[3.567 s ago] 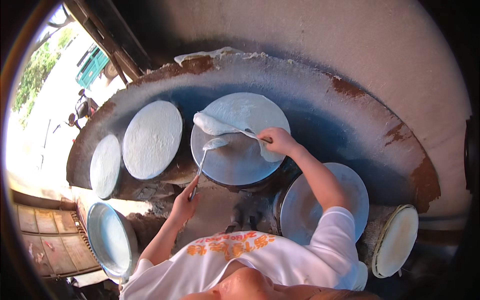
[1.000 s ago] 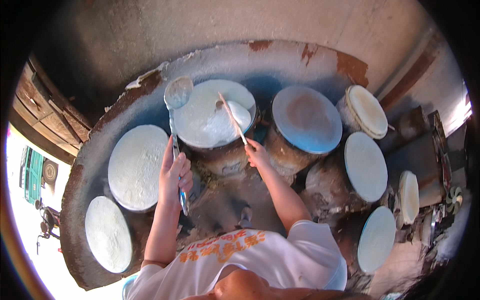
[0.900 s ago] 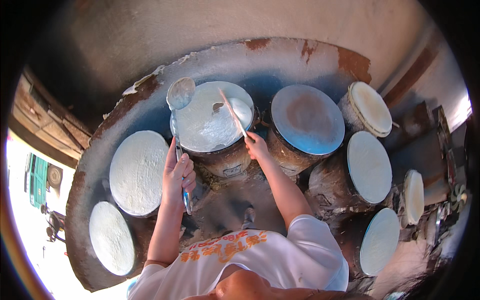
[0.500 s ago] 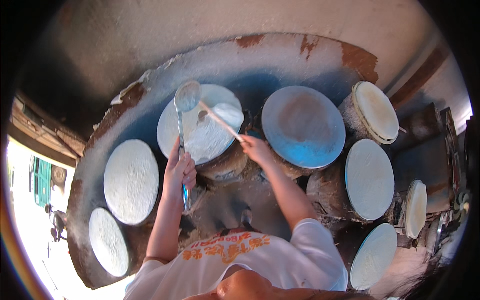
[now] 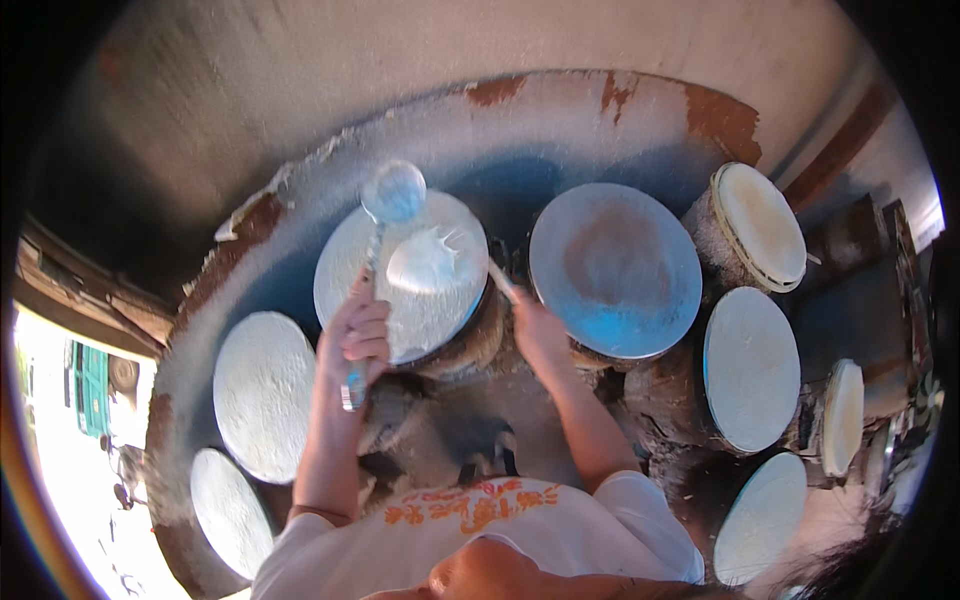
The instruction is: The person ladles batter onto multiple hot circular pans and spreads it into thin crepes. They flip and remove cooked crepes, stacking them, then repeat the process with fresh batter.
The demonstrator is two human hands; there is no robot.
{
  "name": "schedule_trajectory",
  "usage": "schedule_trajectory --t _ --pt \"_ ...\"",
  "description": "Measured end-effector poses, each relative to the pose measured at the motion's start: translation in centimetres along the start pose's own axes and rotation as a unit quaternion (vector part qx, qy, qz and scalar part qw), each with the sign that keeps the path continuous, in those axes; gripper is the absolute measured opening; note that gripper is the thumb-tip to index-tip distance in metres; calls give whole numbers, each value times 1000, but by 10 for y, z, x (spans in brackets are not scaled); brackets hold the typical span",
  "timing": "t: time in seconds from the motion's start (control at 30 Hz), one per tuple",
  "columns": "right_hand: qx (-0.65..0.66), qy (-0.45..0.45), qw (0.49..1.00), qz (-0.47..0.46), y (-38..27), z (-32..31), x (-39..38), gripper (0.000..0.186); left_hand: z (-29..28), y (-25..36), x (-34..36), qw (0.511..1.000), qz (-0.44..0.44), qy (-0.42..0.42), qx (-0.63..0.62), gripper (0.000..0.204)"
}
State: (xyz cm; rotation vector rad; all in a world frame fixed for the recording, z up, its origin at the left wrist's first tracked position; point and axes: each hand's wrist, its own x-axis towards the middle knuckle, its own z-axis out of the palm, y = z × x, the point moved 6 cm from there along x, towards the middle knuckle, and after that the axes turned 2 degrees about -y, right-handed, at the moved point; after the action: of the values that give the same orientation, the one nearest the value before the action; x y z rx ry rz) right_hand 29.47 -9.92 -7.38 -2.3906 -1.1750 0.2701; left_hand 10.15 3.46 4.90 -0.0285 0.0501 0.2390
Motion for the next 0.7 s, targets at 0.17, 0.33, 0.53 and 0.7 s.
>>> schedule_trajectory --t 0.17,0.33,0.53,0.7 --pt "-3 39 994 -104 4 24 -24 33 -21 10 -11 991 52 113 41 24" --pt "25 33 996 -82 21 10 21 30 -26 5 -26 977 -26 148 -150 35" --pt "90 -45 989 -112 -18 -8 -22 26 -41 21 -18 972 51 223 -52 20" --pt "355 -28 927 119 11 64 -77 31 -71 21 -25 975 94 201 32 8"
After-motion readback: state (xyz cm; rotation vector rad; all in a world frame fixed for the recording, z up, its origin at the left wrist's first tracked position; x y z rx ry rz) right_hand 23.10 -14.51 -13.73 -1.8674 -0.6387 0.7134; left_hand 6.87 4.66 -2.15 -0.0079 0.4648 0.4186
